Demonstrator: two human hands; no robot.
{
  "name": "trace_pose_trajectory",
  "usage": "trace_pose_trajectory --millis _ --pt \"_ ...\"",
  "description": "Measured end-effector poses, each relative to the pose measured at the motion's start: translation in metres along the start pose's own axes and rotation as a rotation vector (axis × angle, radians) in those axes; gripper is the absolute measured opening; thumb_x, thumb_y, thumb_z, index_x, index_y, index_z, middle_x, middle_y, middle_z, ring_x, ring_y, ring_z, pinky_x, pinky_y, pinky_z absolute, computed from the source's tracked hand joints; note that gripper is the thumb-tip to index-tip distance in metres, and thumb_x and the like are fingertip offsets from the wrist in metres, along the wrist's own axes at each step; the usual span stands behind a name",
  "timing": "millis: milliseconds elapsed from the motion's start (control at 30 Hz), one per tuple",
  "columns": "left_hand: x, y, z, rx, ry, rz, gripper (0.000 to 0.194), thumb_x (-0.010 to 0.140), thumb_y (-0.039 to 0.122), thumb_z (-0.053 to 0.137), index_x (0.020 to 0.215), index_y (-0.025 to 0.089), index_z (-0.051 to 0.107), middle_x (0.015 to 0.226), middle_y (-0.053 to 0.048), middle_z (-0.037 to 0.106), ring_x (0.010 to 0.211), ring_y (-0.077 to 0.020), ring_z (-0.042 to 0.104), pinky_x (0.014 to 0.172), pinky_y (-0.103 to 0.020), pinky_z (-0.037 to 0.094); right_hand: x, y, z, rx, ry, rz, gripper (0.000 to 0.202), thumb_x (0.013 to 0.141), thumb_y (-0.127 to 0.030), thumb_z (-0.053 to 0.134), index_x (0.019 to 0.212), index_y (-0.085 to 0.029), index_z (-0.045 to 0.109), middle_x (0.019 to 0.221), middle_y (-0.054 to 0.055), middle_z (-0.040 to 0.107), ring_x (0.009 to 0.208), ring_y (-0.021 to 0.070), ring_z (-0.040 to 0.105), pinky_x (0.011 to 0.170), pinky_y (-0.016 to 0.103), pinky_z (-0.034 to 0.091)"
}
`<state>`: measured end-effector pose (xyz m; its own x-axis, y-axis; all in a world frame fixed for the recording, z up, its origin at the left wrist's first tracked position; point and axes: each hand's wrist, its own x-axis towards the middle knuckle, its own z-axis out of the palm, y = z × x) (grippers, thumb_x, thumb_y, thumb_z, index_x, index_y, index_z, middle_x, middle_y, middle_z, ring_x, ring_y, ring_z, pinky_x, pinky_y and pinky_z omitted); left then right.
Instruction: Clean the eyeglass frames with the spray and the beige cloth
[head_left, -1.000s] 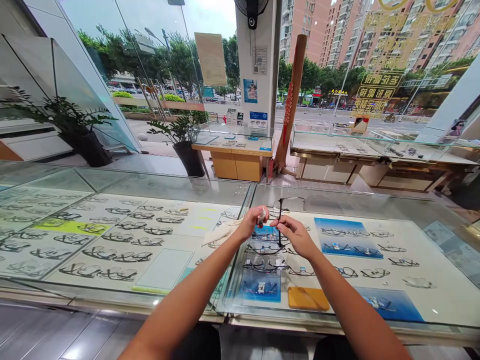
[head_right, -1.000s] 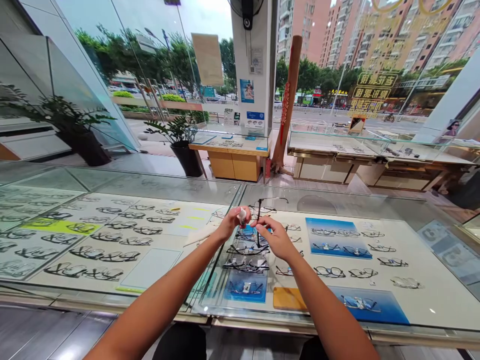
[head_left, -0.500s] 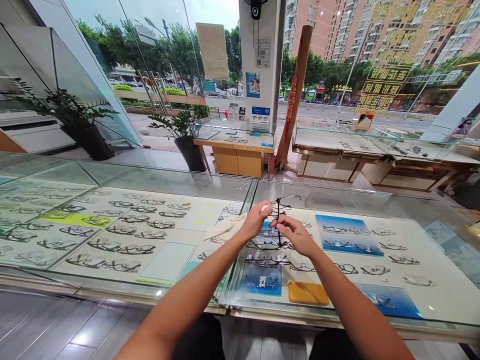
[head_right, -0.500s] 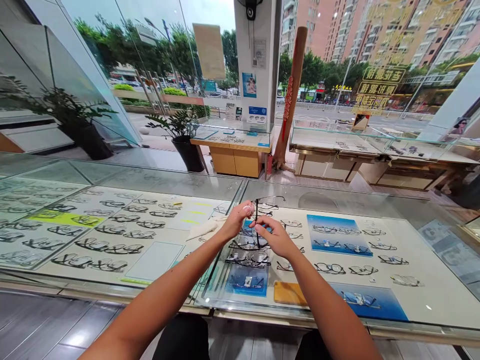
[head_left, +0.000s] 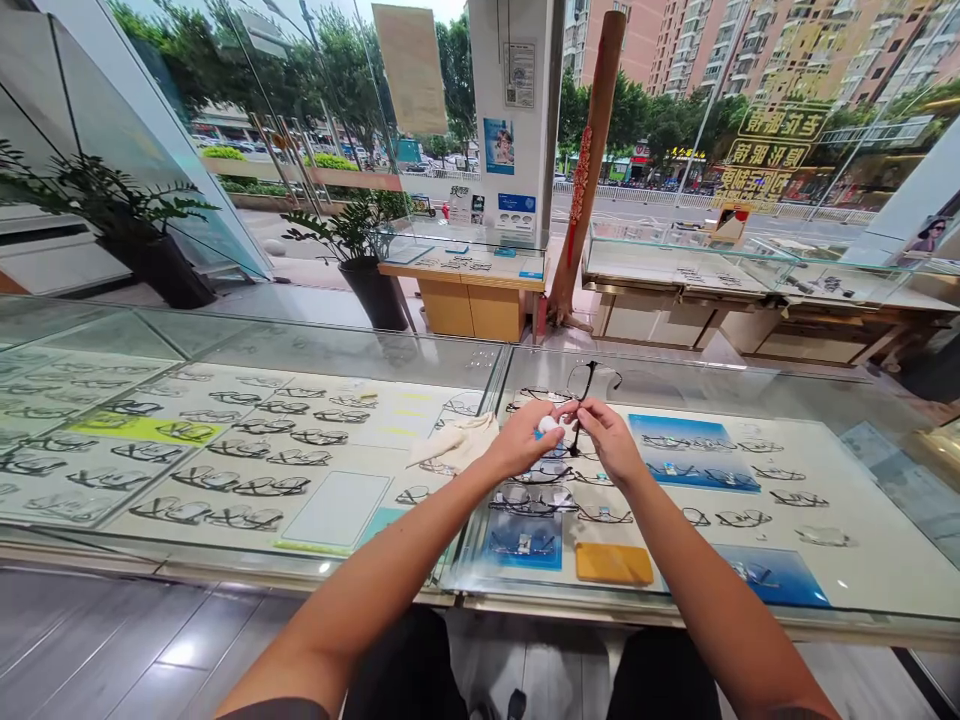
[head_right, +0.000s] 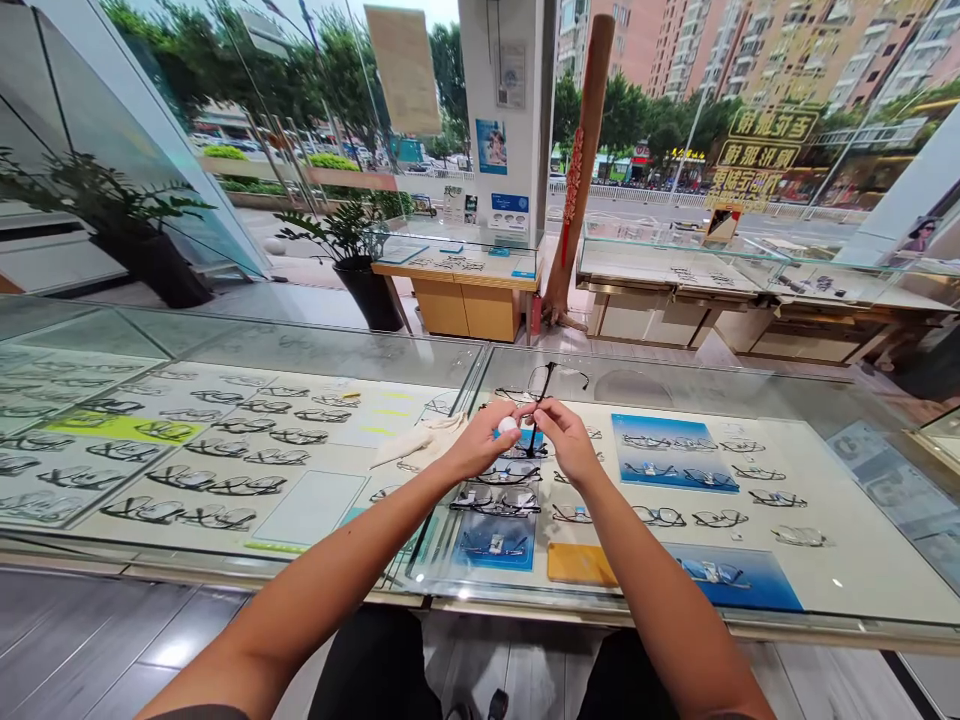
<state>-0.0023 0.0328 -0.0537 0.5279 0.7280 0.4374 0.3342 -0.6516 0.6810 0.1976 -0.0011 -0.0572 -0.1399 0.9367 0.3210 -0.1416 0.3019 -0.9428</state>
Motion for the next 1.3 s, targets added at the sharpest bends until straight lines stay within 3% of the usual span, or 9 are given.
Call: trace_pose_trajectory --millis 233,400,500,633,733,933,1167,1300 --pt "0.002 0.000 0.002 0.019 -0.006 -0.004 0.060 0.098 0.076 0.042 0.082 0.021 0.057 0.083 -0.003 0.059 0.083 -0.0223 0.054 0.081 -0.035 0.041 -0.002 -0.002 0.003 -0.022 -0.027 -0.007 0.028 0.099 -0.054 0.069 0.100 -0.028 0.076 0.110 0.004 0.078 0.100 0.0236 0.066 0.098 0.039 0.050" --pt "0.002 0.000 -0.006 -0.044 0.076 -0.050 0.050 0.096 0.070 0.050 0.087 0.021 0.059 0.086 -0.003 0.064 0.084 -0.0225 0.058 0.080 -0.034 0.041 -0.002 -0.001 0.001 -0.031 -0.015 0.011 0.028 0.098 -0.056 0.070 0.099 -0.028 0.076 0.114 0.005 0.078 0.101 0.0243 0.065 0.097 0.040 0.051" --pt "0.005 -0.020 -0.025 0.013 0.188 -0.178 0.039 0.095 0.060 0.058 0.089 0.022 0.058 0.085 -0.001 0.064 0.082 -0.0219 0.057 0.079 -0.034 0.041 -0.001 0.000 -0.004 -0.031 0.024 0.014 0.026 0.098 -0.054 0.070 0.099 -0.028 0.075 0.116 0.005 0.079 0.099 0.0235 0.064 0.094 0.039 0.050" --pt "0.011 -0.067 -0.058 0.119 0.430 -0.458 0.008 0.094 0.030 0.057 0.099 0.023 0.056 0.093 -0.002 0.069 0.090 -0.0233 0.062 0.091 -0.037 0.045 0.002 0.003 -0.010 -0.030 0.061 0.019 0.025 0.099 -0.052 0.069 0.098 -0.028 0.075 0.117 0.006 0.079 0.098 0.0228 0.062 0.090 0.038 0.049" --pt "0.011 -0.098 -0.075 0.162 0.495 -0.522 0.011 0.095 0.023 0.054 0.106 0.022 0.057 0.107 -0.007 0.070 0.100 -0.0246 0.064 0.094 -0.038 0.046 0.003 0.006 -0.013 -0.011 0.075 0.038 0.023 0.098 -0.050 0.069 0.095 -0.028 0.074 0.117 0.006 0.079 0.096 0.0218 0.061 0.088 0.037 0.048" --pt "0.002 -0.123 -0.083 0.225 0.484 -0.590 0.013 0.090 0.024 0.066 0.102 0.020 0.062 0.106 -0.009 0.072 0.096 -0.0241 0.064 0.090 -0.036 0.047 0.004 0.008 -0.014 -0.017 0.066 0.048 0.025 0.098 -0.051 0.069 0.096 -0.027 0.073 0.118 0.006 0.079 0.096 0.0219 0.061 0.087 0.037 0.048" --pt "-0.002 -0.132 -0.082 0.243 0.450 -0.650 0.022 0.091 0.024 0.068 0.111 0.022 0.061 0.115 -0.009 0.075 0.103 -0.0250 0.068 0.091 -0.034 0.048 0.006 0.010 -0.015 -0.058 0.071 0.059 0.029 0.097 -0.055 0.067 0.098 -0.026 0.073 0.118 0.008 0.079 0.095 0.0231 0.063 0.087 0.039 0.049" --pt "-0.002 -0.126 -0.081 0.240 0.441 -0.677 0.028 0.091 0.024 0.068 0.118 0.021 0.059 0.118 -0.012 0.073 0.105 -0.0275 0.070 0.095 -0.040 0.051 0.005 0.008 -0.014 -0.038 0.065 0.046 0.026 0.098 -0.052 0.068 0.097 -0.027 0.074 0.117 0.007 0.079 0.095 0.0226 0.062 0.087 0.038 0.048"
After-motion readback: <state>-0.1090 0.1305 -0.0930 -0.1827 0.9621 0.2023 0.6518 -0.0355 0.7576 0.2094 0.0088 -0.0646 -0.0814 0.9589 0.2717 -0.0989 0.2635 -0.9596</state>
